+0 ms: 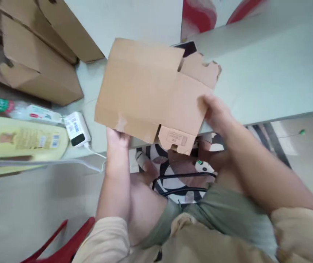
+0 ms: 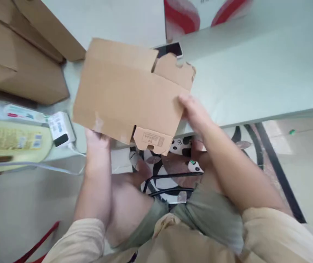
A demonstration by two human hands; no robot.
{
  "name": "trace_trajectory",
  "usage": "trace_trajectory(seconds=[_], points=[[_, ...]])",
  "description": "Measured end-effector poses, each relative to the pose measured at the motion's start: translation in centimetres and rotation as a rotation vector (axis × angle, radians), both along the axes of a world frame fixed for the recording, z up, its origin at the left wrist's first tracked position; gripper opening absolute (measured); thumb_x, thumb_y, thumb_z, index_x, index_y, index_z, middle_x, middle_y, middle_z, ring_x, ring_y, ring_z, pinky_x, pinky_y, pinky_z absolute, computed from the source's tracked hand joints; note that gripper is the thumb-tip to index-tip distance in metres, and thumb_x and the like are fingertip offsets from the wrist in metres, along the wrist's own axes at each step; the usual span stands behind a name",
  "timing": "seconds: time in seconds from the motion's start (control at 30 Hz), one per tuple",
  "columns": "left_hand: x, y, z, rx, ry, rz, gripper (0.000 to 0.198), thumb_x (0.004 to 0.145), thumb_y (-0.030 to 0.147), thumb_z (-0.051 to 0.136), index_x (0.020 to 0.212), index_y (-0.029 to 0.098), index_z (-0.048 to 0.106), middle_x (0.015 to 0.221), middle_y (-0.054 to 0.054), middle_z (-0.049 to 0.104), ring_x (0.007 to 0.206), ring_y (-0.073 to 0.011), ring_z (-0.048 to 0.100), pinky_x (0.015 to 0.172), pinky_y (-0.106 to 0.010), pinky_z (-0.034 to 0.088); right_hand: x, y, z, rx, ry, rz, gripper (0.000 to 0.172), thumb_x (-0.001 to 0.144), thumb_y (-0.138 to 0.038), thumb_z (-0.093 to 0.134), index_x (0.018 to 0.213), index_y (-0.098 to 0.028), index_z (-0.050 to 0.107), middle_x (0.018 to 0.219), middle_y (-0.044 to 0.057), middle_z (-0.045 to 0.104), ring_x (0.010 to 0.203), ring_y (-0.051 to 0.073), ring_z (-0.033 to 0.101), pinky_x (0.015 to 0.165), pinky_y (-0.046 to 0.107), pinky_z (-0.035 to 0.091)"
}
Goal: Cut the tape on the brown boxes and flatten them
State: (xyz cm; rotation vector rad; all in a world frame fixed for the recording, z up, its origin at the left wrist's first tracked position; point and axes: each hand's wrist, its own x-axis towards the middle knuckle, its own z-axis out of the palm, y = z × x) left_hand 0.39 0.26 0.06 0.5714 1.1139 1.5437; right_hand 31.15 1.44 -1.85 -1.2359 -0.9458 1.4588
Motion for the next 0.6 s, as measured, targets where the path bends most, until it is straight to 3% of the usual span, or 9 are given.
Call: trace_trajectory(seconds=[0.1, 0.23, 0.33, 0.4, 0.47, 0.6], points=[[1.1, 0.4, 0.5, -0.029, -0.079, -0.044, 0.027, 0.087, 0.047, 0.063, 0.094, 0.022, 0.071, 0.095, -0.006, 0.078, 0.109, -0.0254, 0.072, 0.096, -0.036, 0.059, -0.8, -1.9, 2.0, -0.048, 0.063, -0.012, 0.058, 0.056, -0.066, 0.084, 0.09, -0.026, 0.059, 0.071, 0.001, 0.063, 0.08, 0.027, 0.069, 0.063, 0.039, 0.057], [1.7, -0.6, 2.0, 0.131, -0.321, -0.075, 0.021, 0.088, 0.035, 0.053, 0.088, 0.024, 0.071, 0.091, -0.003, 0.077, 0.093, -0.0203, 0.072, 0.089, -0.036, 0.059, 0.5, -3.3, 3.9, -0.145, 0.211, -0.018, 0.053, 0.061, -0.058, 0.08, 0.1, -0.025, 0.064, 0.089, 0.006, 0.073, 0.09, 0.028, 0.07, 0.075, 0.045, 0.062], [1.3, -1.5, 3.1, 0.099, -0.486, -0.017, 0.036, 0.095, 0.042, 0.04, 0.083, 0.025, 0.069, 0.073, 0.003, 0.073, 0.066, -0.0118, 0.066, 0.076, -0.032, 0.057, 2.5, -3.5, 4.8, -0.144, 0.26, -0.066, 0.04, 0.068, -0.054, 0.076, 0.094, -0.027, 0.062, 0.081, 0.002, 0.071, 0.066, 0.019, 0.063, 0.061, 0.039, 0.058], [1.1, -1.8, 3.5, 0.048, -0.503, 0.03, 0.039, 0.095, 0.047, 0.038, 0.078, 0.026, 0.066, 0.063, 0.005, 0.068, 0.055, -0.0095, 0.06, 0.07, -0.029, 0.054, 3.9, -3.7, 5.3, -0.075, 0.27, -0.214, 0.032, 0.067, -0.048, 0.077, 0.081, -0.026, 0.057, 0.065, -0.006, 0.06, 0.044, 0.008, 0.04, 0.047, 0.029, 0.045], [1.2, -2.0, 3.6, 0.021, -0.477, 0.033, 0.037, 0.093, 0.051, 0.043, 0.074, 0.026, 0.063, 0.059, 0.004, 0.063, 0.05, -0.0097, 0.056, 0.067, -0.029, 0.053, 5.4, -4.4, 6.0, -0.05, 0.271, -0.385, 0.031, 0.065, -0.035, 0.079, 0.07, -0.024, 0.05, 0.056, -0.011, 0.046, 0.039, 0.003, 0.022, 0.041, 0.023, 0.033], [2.0, -2.4, 3.7, 0.002, -0.46, -0.046, 0.037, 0.091, 0.051, 0.045, 0.072, 0.024, 0.062, 0.059, 0.002, 0.059, 0.048, -0.0106, 0.053, 0.064, -0.03, 0.053, 8.9, -7.0, 8.2, -0.057, 0.116, -0.734, 0.028, 0.066, -0.012, 0.07, 0.062, -0.022, 0.044, 0.055, -0.011, 0.038, 0.038, 0.001, 0.023, 0.042, 0.021, 0.025]])
